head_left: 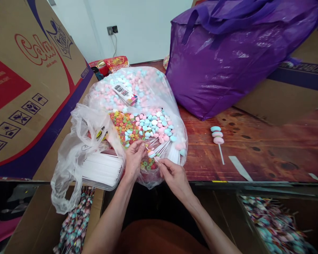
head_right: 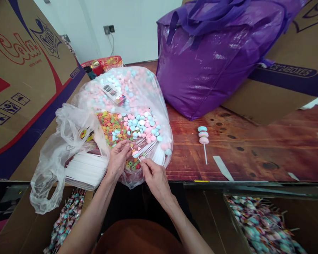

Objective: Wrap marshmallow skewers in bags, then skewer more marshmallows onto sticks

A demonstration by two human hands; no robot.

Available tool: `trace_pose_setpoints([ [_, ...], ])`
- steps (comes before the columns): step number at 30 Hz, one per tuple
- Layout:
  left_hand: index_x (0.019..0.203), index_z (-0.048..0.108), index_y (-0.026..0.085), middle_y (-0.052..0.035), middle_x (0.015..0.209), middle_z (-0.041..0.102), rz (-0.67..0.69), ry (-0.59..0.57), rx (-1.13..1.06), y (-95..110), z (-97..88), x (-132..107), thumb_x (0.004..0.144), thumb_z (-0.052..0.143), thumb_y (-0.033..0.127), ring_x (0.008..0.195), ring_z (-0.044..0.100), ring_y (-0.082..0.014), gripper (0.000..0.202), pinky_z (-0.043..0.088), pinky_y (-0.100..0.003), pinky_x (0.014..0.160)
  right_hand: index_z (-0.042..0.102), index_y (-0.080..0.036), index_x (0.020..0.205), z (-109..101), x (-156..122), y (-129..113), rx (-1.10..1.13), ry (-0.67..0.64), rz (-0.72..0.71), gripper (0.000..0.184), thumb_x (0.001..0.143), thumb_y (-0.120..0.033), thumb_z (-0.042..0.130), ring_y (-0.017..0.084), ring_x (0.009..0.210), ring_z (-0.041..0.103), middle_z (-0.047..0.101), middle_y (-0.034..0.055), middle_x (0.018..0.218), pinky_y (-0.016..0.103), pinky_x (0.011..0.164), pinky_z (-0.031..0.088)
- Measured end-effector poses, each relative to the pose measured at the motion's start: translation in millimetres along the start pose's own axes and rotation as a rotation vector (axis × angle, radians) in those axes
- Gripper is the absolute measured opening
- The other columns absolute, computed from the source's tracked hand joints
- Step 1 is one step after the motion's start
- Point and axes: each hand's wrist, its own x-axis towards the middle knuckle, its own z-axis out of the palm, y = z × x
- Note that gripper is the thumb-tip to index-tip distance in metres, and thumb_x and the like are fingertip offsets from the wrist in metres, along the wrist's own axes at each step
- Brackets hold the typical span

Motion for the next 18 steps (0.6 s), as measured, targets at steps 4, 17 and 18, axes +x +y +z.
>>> trace_pose_setpoints([
  [4, 0.095, 0.068, 0.016, -0.0076, 0.098, 0.077, -0.019, 0.013, -0.017, 0.3, 1.5, -3.5, 0.069, 0.084, 0.045, 0.084, 0.073, -0.0159, 0.042, 0.055, -0.024, 0.074, 0.061, -0.019, 0.076, 1.9, 2.2, 2.9, -0.014, 0.02, 0.001, 0.032, 0.096, -0.042, 0.051, 0.012, 0.053, 0.043, 0.046, -0.0041, 0.056, 0.024, 0.051, 0.034],
  [17, 0.105, 0.054, 0.018, 0.0026, 0.074, 0.067, -0.167, -0.177, 0.064, -8.4, 11.6, -17.0, 0.067, 0.085, 0.047, 0.057, 0.058, -0.0076, 0.056, 0.044, -0.018, 0.054, 0.049, -0.022, 0.066, 3.2, 11.2, -2.4, -0.07, 0.135, -0.139, 0.033, 0.096, -0.036, 0.05, 0.012, 0.051, 0.042, 0.046, -0.0041, 0.056, 0.024, 0.052, 0.034],
  [18, 0.106, 0.054, 0.019, 0.0022, 0.076, 0.067, -0.127, -0.17, 0.099, -7.6, 13.7, -15.1, 0.071, 0.082, 0.046, 0.058, 0.058, -0.0084, 0.053, 0.045, -0.019, 0.055, 0.049, -0.022, 0.066, 1.8, 12.8, -2.8, -0.067, 0.133, -0.133, 0.033, 0.096, -0.036, 0.049, 0.012, 0.051, 0.042, 0.046, -0.0041, 0.056, 0.024, 0.051, 0.034],
])
